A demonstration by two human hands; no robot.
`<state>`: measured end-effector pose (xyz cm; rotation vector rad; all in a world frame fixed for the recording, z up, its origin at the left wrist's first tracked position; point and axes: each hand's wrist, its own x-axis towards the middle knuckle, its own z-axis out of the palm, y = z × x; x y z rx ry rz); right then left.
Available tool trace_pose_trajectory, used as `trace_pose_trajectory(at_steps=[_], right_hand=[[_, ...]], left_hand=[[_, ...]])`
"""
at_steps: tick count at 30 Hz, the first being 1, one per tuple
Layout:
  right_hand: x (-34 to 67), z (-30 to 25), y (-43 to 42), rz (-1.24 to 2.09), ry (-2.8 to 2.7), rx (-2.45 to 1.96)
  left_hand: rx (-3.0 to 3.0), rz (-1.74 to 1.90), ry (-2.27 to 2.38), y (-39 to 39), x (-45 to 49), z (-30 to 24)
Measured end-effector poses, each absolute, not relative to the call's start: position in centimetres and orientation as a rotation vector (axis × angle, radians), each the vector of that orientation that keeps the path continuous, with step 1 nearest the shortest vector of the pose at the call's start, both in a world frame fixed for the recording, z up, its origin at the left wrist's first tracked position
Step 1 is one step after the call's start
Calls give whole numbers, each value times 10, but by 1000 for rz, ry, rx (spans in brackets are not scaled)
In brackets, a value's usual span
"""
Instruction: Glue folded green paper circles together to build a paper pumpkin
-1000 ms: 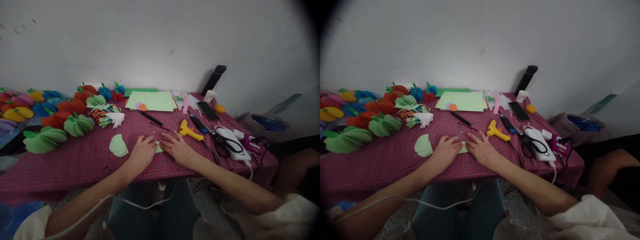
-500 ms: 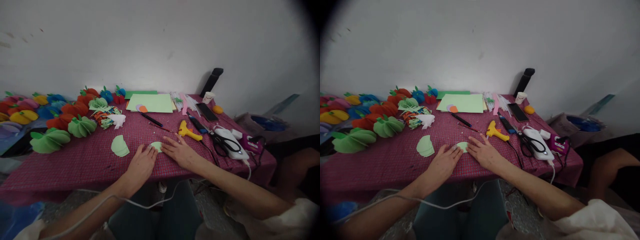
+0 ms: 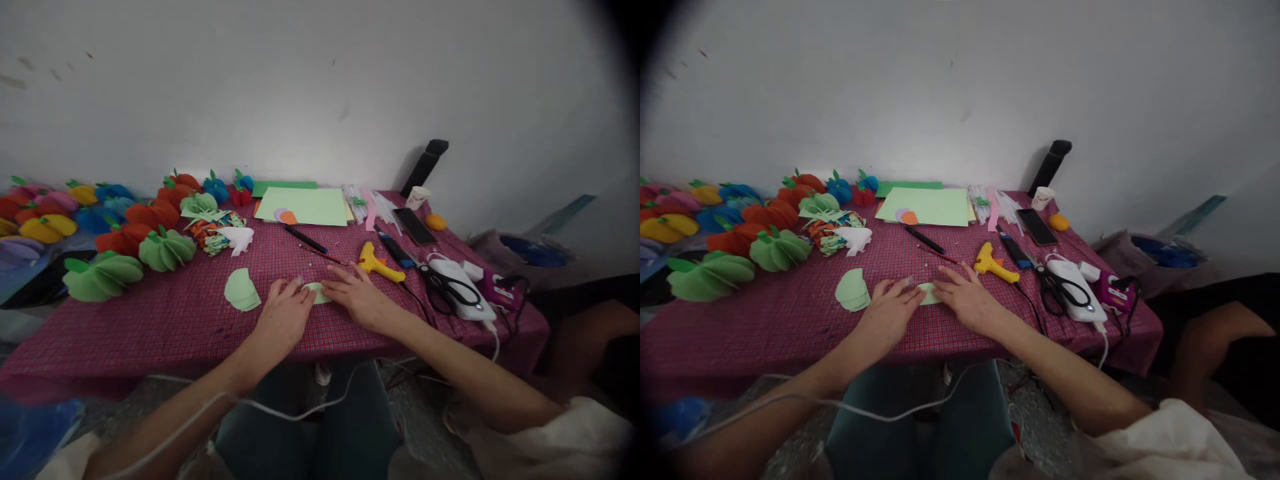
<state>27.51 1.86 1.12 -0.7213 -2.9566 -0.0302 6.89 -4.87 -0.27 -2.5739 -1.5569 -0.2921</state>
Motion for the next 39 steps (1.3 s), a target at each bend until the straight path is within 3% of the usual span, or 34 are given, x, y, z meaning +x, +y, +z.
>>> trace_pose_trajectory(at_steps=[7, 14, 28, 39], right_hand=[[272, 8, 20, 95, -2941, -705], [271, 21, 46, 292, -2540, -883], [256, -4, 77, 859, -2295, -963], [264, 9, 59, 960, -2326, -1117]], left_hand=[[-2667, -384, -1610, -46, 61, -8], [-2555, -540, -1798, -36, 50, 7], [-2693, -456, -1806, 2, 65, 4], [-2758, -551, -1792, 1, 59, -4]])
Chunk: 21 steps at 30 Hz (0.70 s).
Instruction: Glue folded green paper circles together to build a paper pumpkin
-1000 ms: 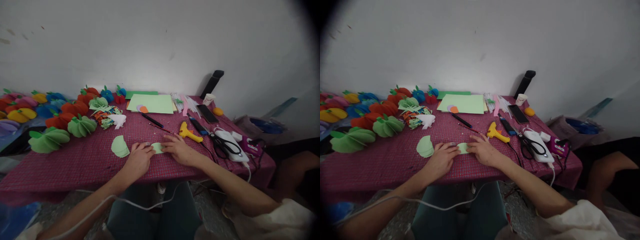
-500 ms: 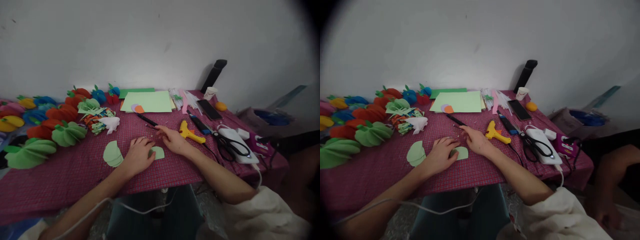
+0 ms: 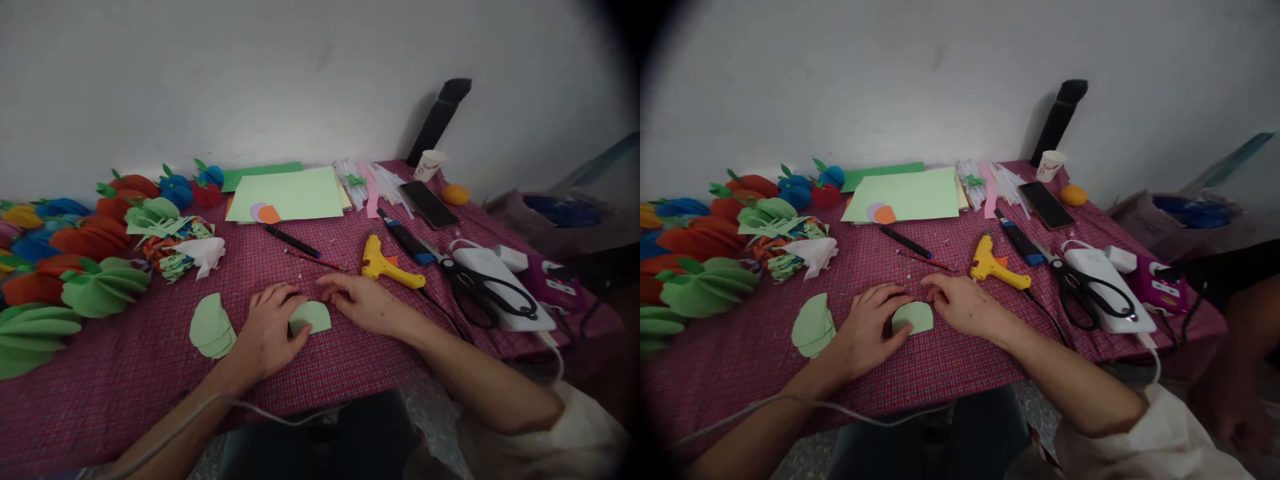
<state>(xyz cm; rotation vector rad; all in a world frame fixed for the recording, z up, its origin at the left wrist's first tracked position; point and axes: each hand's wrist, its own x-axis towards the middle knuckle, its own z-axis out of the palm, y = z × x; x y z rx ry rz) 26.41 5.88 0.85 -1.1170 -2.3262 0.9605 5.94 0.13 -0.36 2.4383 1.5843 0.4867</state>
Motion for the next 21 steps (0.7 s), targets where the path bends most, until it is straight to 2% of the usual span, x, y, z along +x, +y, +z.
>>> trace_pose_trajectory(at_steps=[21], right_hand=[[263, 10, 57, 1538, -2037, -942]], left_hand=[[2413, 500, 1565, 3, 61, -1]])
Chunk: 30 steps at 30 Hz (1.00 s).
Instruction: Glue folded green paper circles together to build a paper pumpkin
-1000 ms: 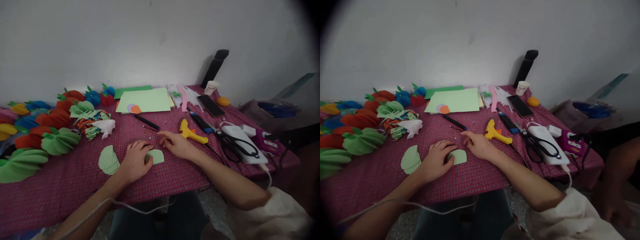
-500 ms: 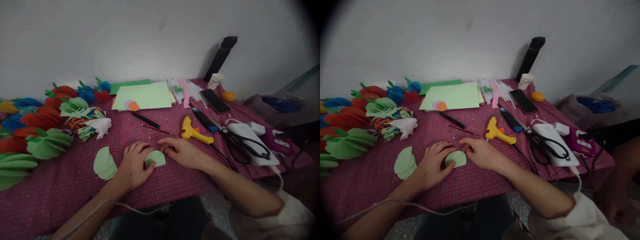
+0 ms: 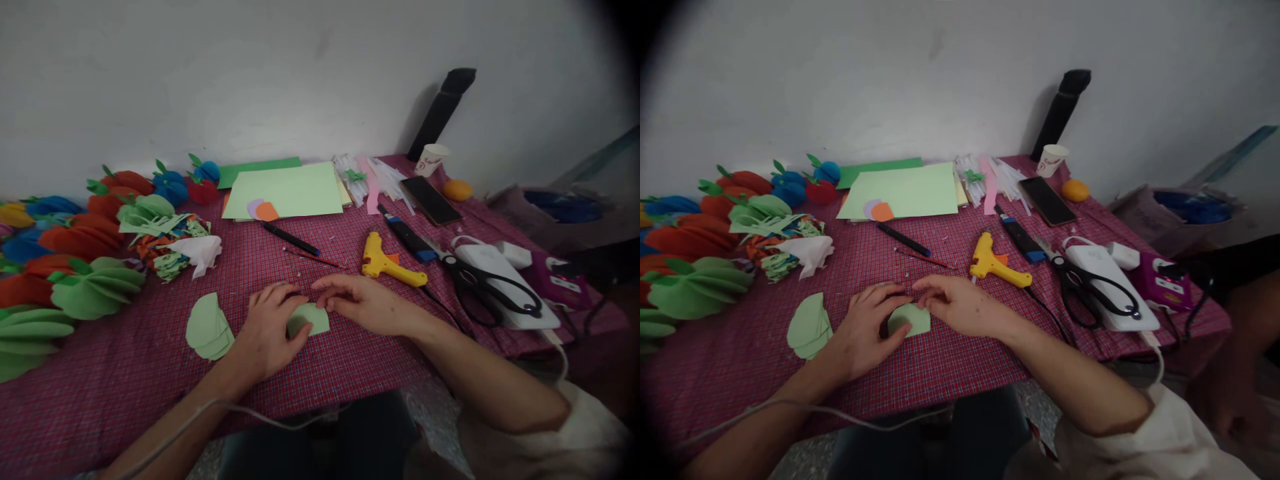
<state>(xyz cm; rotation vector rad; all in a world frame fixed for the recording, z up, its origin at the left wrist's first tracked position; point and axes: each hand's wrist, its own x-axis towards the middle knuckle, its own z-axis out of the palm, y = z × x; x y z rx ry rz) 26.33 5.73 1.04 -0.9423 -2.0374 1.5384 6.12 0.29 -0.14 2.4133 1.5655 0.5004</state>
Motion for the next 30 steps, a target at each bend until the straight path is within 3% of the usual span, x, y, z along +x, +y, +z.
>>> trace_pose_trajectory(at_steps=[6, 14, 21, 30], right_hand=[[263, 11, 57, 1610, -2016, -886], [264, 14, 57, 1459, -2085, -1003], [266, 14, 58, 1137, -2240, -1131], [266, 11, 57, 1151, -2280, -1083]], left_hand=[[2407, 538, 1543, 3, 62, 0], [2496, 657, 1370, 2, 62, 12], [2603, 583, 1066, -6, 62, 24], [2563, 433, 944, -8, 61, 28]])
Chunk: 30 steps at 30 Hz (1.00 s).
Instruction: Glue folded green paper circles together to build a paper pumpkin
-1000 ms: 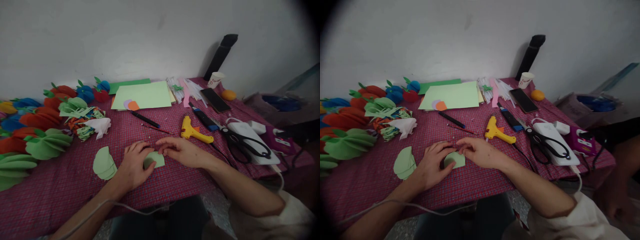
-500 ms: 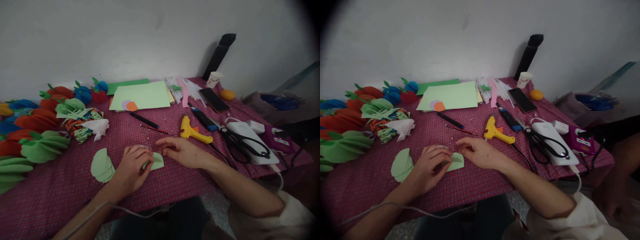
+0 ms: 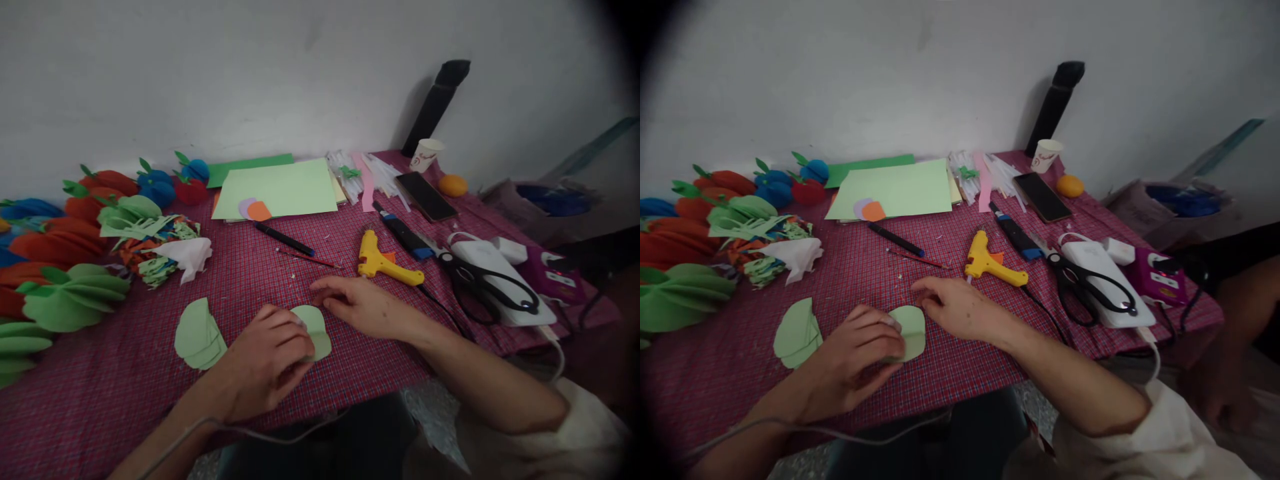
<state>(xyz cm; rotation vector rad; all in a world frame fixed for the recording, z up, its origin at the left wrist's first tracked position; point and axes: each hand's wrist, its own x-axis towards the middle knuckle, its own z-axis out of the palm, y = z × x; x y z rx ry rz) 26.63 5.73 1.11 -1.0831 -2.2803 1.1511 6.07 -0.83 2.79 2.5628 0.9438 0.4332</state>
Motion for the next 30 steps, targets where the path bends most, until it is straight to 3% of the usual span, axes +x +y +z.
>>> trace_pose_trajectory(at_steps=[20, 30], right_hand=[[266, 15, 55, 1424, -2122, -971], [267, 12, 58, 1236, -2204, -1078]], left_hand=[[2712, 444, 1192, -5, 56, 19], [2676, 455, 1136, -3, 54, 18]])
